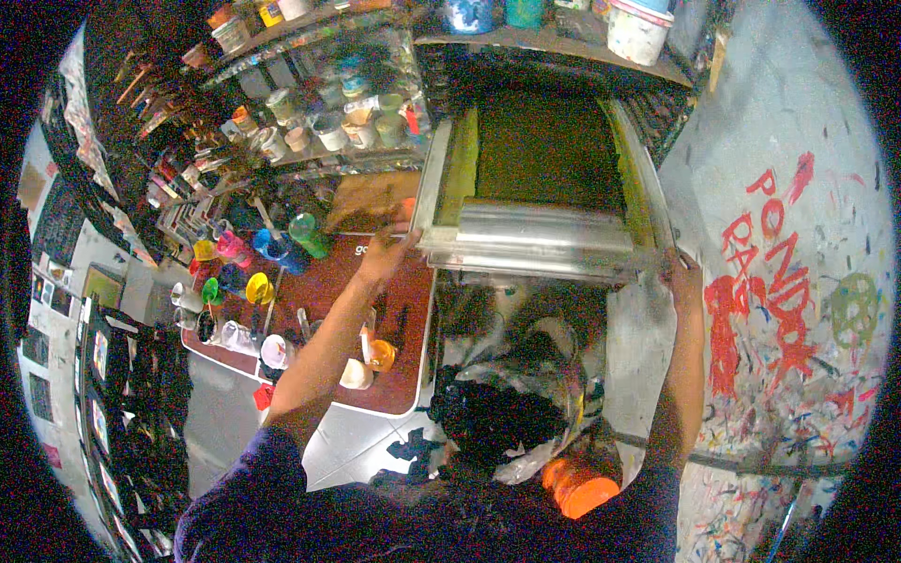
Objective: The person performs screen printing on black t-shirts using a green ink screen and a squeegee. They repeatedly pull the squeegee across the screen to transfer the design onto the shirts laid out on a table. Another person is seen using a heat gun on the printed shirts in the background.
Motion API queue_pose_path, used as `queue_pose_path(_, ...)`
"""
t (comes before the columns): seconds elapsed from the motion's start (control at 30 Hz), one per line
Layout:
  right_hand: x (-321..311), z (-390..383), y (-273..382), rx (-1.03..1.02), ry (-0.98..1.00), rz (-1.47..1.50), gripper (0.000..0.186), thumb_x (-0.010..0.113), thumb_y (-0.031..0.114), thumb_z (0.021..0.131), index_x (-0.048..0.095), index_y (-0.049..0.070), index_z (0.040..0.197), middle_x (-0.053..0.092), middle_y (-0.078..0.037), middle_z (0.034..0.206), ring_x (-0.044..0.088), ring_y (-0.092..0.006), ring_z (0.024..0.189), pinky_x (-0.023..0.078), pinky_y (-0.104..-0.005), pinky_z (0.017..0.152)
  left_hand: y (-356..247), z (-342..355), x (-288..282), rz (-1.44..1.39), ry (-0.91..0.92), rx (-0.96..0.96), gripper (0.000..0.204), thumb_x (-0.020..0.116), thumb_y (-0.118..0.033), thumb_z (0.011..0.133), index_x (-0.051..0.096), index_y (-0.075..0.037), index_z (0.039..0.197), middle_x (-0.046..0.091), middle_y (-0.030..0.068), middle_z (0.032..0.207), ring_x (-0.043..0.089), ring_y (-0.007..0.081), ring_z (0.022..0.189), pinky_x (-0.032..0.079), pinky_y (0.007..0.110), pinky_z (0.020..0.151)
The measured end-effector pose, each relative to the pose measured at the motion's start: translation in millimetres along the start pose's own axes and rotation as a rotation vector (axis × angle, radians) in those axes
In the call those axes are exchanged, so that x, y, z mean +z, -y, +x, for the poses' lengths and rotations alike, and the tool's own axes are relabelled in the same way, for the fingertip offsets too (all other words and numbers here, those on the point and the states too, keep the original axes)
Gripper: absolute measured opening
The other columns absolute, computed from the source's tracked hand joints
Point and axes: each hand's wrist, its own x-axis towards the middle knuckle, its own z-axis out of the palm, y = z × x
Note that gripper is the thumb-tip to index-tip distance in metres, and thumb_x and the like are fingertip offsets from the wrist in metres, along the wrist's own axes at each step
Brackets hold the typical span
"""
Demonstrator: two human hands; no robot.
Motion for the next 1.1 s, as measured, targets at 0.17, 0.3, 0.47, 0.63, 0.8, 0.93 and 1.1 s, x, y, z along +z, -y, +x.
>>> queue_pose_path(0.17, -43, -127, -5, 0.087, -0.129, -0.057, 0.053, 0.074, 0.033, 0.092, 0.058, 0.002, 0.132, 0.066, -0.003, 0.088, 0.059, -0.0102, 0.069, 0.053, -0.0276, 0.064, -7, -118, -21, 0.187, 0.205, 0.046, 0.039, 0.063, -0.018, 0.101, 0.056, -0.001, 0.135, 0.067, 0.0041, 0.115, 0.064, 0.0109, 0.094, 0.056, 0.026, 0.077)
queue_pose_path(0.3, -63, -203, -15, 0.12, -0.208, -0.114, 0.057, 0.076, 0.033, 0.09, 0.056, 0.001, 0.134, 0.064, -0.001, 0.083, 0.056, -0.0084, 0.063, 0.052, -0.0271, 0.061, 6, -187, -41, 0.141, 0.141, -0.094, 0.043, 0.064, -0.014, 0.099, 0.053, 0.001, 0.139, 0.067, 0.0061, 0.118, 0.065, 0.0118, 0.097, 0.058, 0.027, 0.081)
queue_pose_path(0.47, -71, -254, -24, 0.203, -0.232, -0.059, 0.05, 0.077, 0.028, 0.09, 0.058, 0.003, 0.129, 0.066, 0.0, 0.084, 0.056, -0.0079, 0.06, 0.053, -0.0275, 0.059, 13, -227, -51, 0.153, 0.09, -0.188, 0.05, 0.066, -0.011, 0.097, 0.047, 0.004, 0.141, 0.067, 0.0086, 0.115, 0.065, 0.0135, 0.1, 0.06, 0.029, 0.082)
queue_pose_path(0.63, -83, -243, -26, 0.191, -0.1, -0.128, 0.055, 0.073, 0.038, 0.091, 0.058, 0.003, 0.132, 0.063, -0.011, 0.112, 0.064, -0.0189, 0.101, 0.056, -0.036, 0.076, 11, -221, -52, 0.139, 0.142, -0.234, 0.049, 0.066, -0.012, 0.097, 0.047, 0.002, 0.141, 0.067, 0.0099, 0.116, 0.065, 0.0152, 0.105, 0.06, 0.03, 0.083)
queue_pose_path(0.8, -71, -188, -13, 0.174, -0.064, -0.599, 0.077, 0.054, 0.059, 0.097, 0.05, -0.005, 0.141, 0.055, -0.023, 0.139, 0.051, -0.029, 0.132, 0.039, -0.0408, 0.111, 4, -176, -38, 0.414, 0.146, -0.13, 0.057, 0.067, -0.04, 0.096, 0.058, 0.005, 0.131, 0.065, 0.0126, 0.123, 0.064, 0.0191, 0.106, 0.051, 0.032, 0.091)
queue_pose_path(0.93, -47, -98, -17, -0.038, 0.075, -0.575, 0.091, 0.041, 0.069, 0.096, 0.049, -0.011, 0.139, 0.053, -0.028, 0.141, 0.047, -0.0328, 0.137, 0.034, -0.0381, 0.114, -14, -133, 0, 0.408, -0.03, -0.123, 0.07, 0.06, -0.056, 0.096, 0.061, 0.006, 0.128, 0.067, 0.015, 0.12, 0.062, 0.0234, 0.108, 0.046, 0.034, 0.096)
queue_pose_path(1.1, -26, -39, 7, -0.013, -0.027, -0.703, 0.097, 0.044, 0.073, 0.094, 0.052, -0.014, 0.135, 0.059, -0.027, 0.133, 0.053, -0.0318, 0.13, 0.036, -0.0364, 0.111, 8, -98, 22, 0.466, -0.154, -0.038, 0.073, 0.057, -0.06, 0.094, 0.066, 0.008, 0.118, 0.07, 0.0272, 0.107, 0.068, 0.0332, 0.105, 0.049, 0.042, 0.092)
